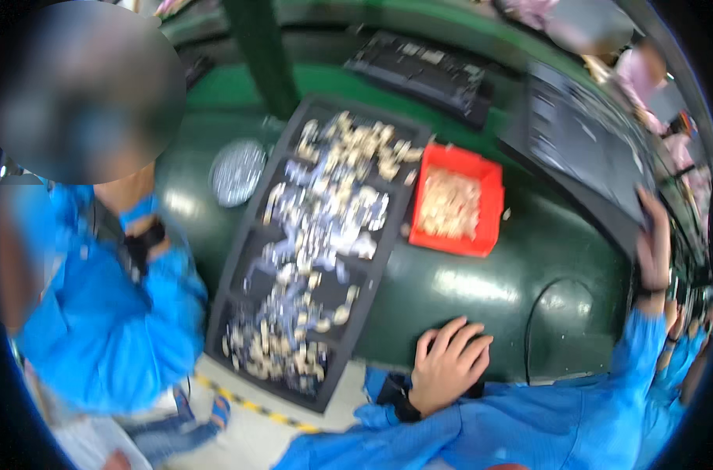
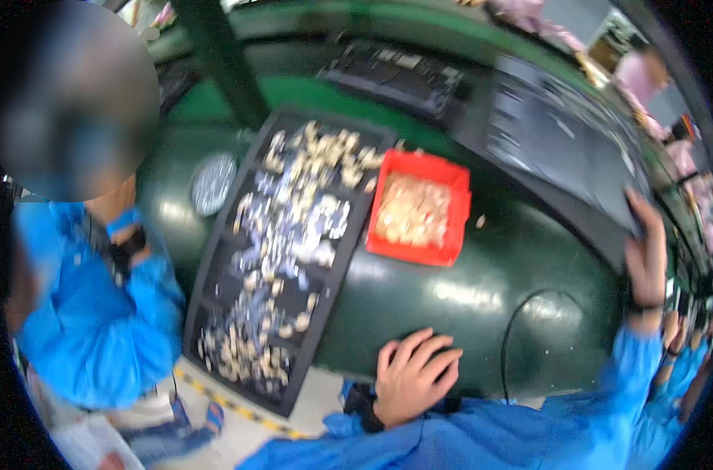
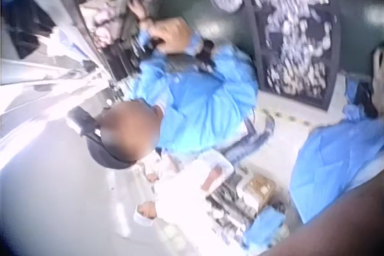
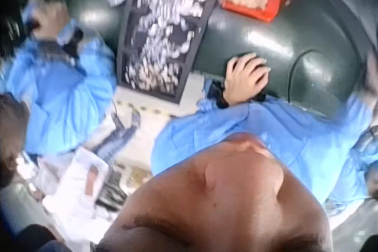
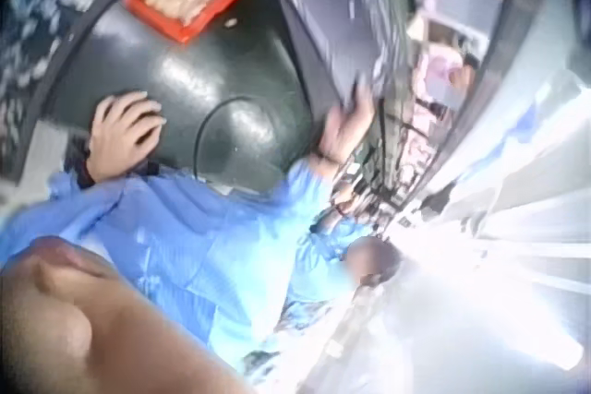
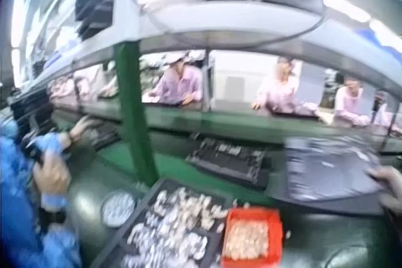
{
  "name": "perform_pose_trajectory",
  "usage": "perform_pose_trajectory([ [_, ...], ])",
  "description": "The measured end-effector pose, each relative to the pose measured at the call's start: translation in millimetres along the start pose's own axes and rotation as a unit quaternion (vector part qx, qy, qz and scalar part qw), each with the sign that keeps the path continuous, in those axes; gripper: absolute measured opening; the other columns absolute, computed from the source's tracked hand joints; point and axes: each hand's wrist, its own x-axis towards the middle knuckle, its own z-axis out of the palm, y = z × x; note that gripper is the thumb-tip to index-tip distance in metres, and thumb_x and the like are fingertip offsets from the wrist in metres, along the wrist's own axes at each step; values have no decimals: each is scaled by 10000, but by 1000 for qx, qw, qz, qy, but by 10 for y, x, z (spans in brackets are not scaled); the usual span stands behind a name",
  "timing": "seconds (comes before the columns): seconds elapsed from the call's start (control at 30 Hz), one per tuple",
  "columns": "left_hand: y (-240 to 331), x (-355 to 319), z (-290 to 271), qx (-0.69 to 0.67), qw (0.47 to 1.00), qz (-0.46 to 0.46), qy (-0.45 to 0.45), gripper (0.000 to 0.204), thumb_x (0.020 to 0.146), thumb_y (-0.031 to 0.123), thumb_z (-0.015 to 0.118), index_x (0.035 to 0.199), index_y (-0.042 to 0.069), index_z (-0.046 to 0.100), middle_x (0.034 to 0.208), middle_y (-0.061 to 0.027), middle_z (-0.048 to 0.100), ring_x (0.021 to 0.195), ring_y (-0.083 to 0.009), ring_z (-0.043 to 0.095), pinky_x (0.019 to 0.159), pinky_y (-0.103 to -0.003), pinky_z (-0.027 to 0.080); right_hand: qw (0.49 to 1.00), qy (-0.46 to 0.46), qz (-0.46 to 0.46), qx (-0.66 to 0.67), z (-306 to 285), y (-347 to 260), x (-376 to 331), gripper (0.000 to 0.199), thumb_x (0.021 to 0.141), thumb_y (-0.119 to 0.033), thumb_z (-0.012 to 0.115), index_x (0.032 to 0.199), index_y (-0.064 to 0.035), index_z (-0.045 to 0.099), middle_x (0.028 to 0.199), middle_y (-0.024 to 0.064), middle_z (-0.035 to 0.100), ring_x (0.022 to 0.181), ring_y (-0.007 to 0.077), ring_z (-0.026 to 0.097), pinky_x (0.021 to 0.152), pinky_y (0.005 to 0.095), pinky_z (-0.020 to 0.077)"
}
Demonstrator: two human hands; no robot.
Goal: Assembling internal components and cables into a tablet chassis on an assembly line.
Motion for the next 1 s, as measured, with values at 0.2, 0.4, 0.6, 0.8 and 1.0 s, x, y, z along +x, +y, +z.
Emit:
perform_pose_trajectory([
  [0.2, -36, -43, -30, -69, 997, 34, 2, 122, 826, 231, 777, 945, 212, 752, 1123, 77, 704, 1204, -166, 602, 992, -412, 396, 698, 209, 558, 398, -133, -32, -2237, 520, 951, -233, 699, 1376, 50, 596, 1414, 157, 604, 1330, 259, 541, 1173, 370, 372],
  [0.4, -30, 206, -850, -77, 994, 40, 66, 126, 868, 168, 764, 976, 105, 775, 871, -90, 770, 769, -230, 739, 724, -313, 527, 836, 115, 476, 248, 417, -152, -2121, 456, 990, -288, 714, 1241, 86, 647, 1176, 110, 677, 1125, 200, 607, 1037, 339, 431],
  [0.6, -617, 67, -1647, 183, 956, -175, 150, 382, 825, 284, 802, 1119, 45, 746, 1097, -181, 738, 1040, -379, 695, 907, -464, 547, 944, -62, 307, 101, 679, 456, -1902, 501, 1068, -327, 600, 1309, 112, 619, 1297, 251, 678, 1184, 234, 638, 1042, 340, 475],
  [0.8, -1248, 462, -1329, 244, 939, -227, 82, 291, 656, 326, 922, 868, 155, 819, 861, -103, 765, 911, -320, 730, 837, -444, 554, 943, 60, 303, 124, 441, -70, -1985, 477, 1044, -354, 604, 1258, 61, 704, 1173, 220, 726, 978, 284, 659, 903, 414, 510],
  [1.0, -1294, 533, -1503, 261, 943, -200, 62, 314, 620, 279, 942, 878, 139, 828, 821, -91, 767, 868, -298, 744, 756, -425, 564, 953, 100, 275, 80, 581, -2, -2087, 463, 1077, -338, 544, 1178, 77, 723, 1035, 240, 742, 908, 326, 668, 861, 424, 515],
])
